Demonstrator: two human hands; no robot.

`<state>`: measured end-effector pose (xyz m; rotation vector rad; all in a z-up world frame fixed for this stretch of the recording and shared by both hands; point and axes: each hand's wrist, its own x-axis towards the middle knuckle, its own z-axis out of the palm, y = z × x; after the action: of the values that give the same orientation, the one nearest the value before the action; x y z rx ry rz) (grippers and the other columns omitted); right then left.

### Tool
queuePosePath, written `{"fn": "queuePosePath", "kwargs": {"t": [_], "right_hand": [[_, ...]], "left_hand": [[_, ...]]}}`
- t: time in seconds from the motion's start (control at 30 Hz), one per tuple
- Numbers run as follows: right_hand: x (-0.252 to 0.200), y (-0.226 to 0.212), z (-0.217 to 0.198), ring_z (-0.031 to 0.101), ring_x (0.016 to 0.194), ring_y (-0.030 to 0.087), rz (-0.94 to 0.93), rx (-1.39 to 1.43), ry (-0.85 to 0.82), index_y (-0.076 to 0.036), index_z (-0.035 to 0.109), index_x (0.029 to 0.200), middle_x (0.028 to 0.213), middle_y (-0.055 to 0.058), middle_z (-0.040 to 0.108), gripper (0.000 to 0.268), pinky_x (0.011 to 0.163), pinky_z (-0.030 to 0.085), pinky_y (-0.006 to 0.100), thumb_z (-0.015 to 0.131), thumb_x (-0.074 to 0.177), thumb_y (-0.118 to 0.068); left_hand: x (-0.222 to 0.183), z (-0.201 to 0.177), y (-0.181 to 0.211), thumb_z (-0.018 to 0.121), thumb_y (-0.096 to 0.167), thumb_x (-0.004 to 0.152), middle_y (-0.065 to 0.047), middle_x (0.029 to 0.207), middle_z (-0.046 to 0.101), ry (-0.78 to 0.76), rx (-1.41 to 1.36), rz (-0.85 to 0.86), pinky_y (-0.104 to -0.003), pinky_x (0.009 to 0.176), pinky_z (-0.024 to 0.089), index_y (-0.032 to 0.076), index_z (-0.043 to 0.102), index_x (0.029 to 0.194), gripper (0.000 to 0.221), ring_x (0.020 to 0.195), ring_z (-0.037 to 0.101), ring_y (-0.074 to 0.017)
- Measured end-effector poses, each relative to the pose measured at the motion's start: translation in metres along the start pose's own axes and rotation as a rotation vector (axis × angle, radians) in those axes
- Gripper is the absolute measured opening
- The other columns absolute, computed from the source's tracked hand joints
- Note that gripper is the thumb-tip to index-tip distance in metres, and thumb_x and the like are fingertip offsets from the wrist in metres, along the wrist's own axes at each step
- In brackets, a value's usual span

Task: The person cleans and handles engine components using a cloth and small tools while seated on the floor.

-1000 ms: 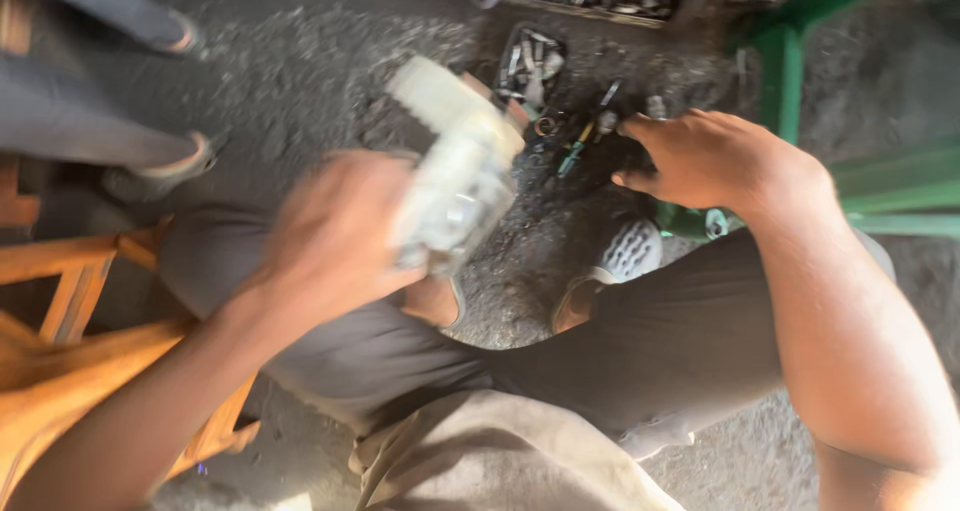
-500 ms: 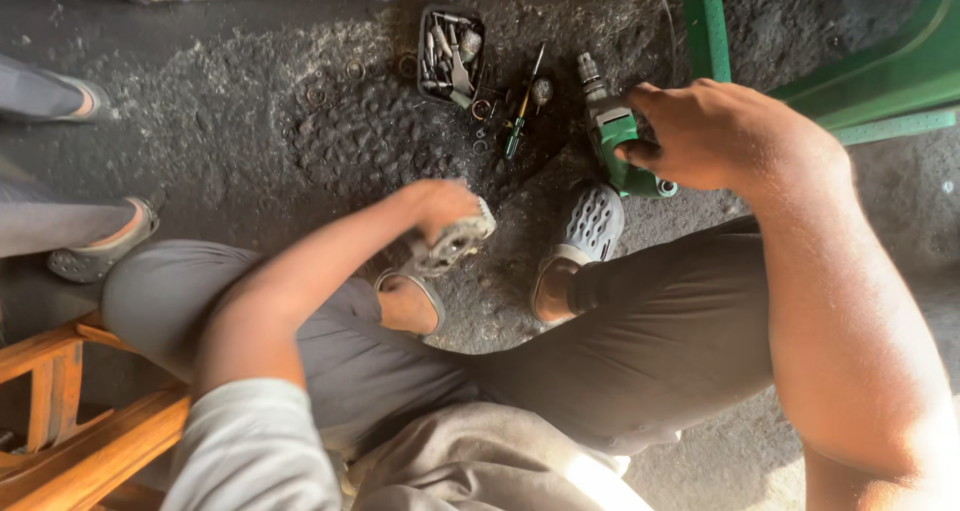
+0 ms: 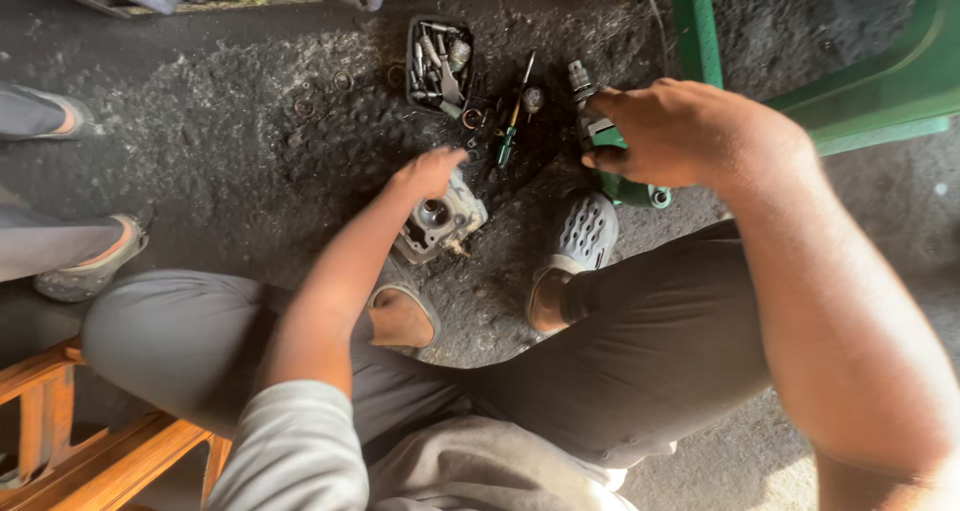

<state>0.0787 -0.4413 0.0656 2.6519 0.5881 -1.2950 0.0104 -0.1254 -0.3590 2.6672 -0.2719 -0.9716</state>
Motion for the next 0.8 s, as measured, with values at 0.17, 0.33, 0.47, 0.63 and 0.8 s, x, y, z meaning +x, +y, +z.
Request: {"fn": "queuePosePath", "kwargs": {"t": [0.17, 0.33, 0.47, 0.63, 0.8], "right_hand": [[0.022, 0.009, 0.002, 0.071, 0.113, 0.033, -0.09, -0.07, 0.069, -0.029, 0.034, 0.161, 0.116, 0.016, 0.075, 0.071, 0.102, 0.056, 0.049, 0.054, 0.098, -0.058], [0.039, 0.018, 0.012, 0.064, 0.126, 0.034, -0.064, -0.051, 0.051, -0.03, 0.03, 0.162, 0.136, 0.013, 0.067, 0.078, 0.108, 0.052, 0.052, 0.053, 0.095, -0.064], [0.051, 0.024, 0.018, 0.061, 0.129, 0.034, -0.064, -0.045, 0.061, -0.03, 0.027, 0.163, 0.143, 0.011, 0.062, 0.082, 0.11, 0.05, 0.052, 0.054, 0.094, -0.064], [0.058, 0.03, 0.018, 0.062, 0.129, 0.034, -0.115, -0.075, 0.091, -0.029, 0.035, 0.16, 0.142, 0.01, 0.063, 0.079, 0.11, 0.051, 0.049, 0.057, 0.093, -0.064], [0.063, 0.024, 0.014, 0.062, 0.129, 0.034, -0.137, -0.06, 0.109, -0.026, 0.041, 0.157, 0.141, 0.011, 0.064, 0.078, 0.108, 0.052, 0.048, 0.062, 0.091, -0.062]], "left_hand": [[-0.057, -0.006, 0.004, 0.071, 0.006, 0.089, -0.026, 0.129, 0.066, -0.037, -0.002, -0.396, -0.042, 0.097, 0.058, 0.001, 0.064, 0.128, 0.039, 0.118, 0.068, -0.0373], [-0.078, -0.016, 0.023, 0.077, 0.02, 0.085, -0.024, 0.119, 0.073, 0.015, -0.035, -0.511, -0.042, 0.091, 0.061, 0.002, 0.074, 0.113, 0.033, 0.11, 0.073, -0.0359], [-0.094, -0.058, 0.028, 0.08, 0.035, 0.082, -0.022, 0.112, 0.078, -0.142, -0.197, -0.658, -0.04, 0.086, 0.063, 0.0, 0.077, 0.105, 0.042, 0.103, 0.078, -0.0332], [-0.081, -0.06, 0.059, 0.08, 0.033, 0.086, -0.022, 0.118, 0.072, 0.059, -0.17, -0.499, -0.043, 0.09, 0.057, 0.006, 0.074, 0.109, 0.036, 0.108, 0.071, -0.0361], [-0.063, 0.024, 0.09, 0.081, 0.029, 0.086, -0.022, 0.117, 0.066, 0.25, -0.042, -0.261, -0.043, 0.085, 0.059, 0.0, 0.068, 0.11, 0.039, 0.101, 0.07, -0.0353]]}}
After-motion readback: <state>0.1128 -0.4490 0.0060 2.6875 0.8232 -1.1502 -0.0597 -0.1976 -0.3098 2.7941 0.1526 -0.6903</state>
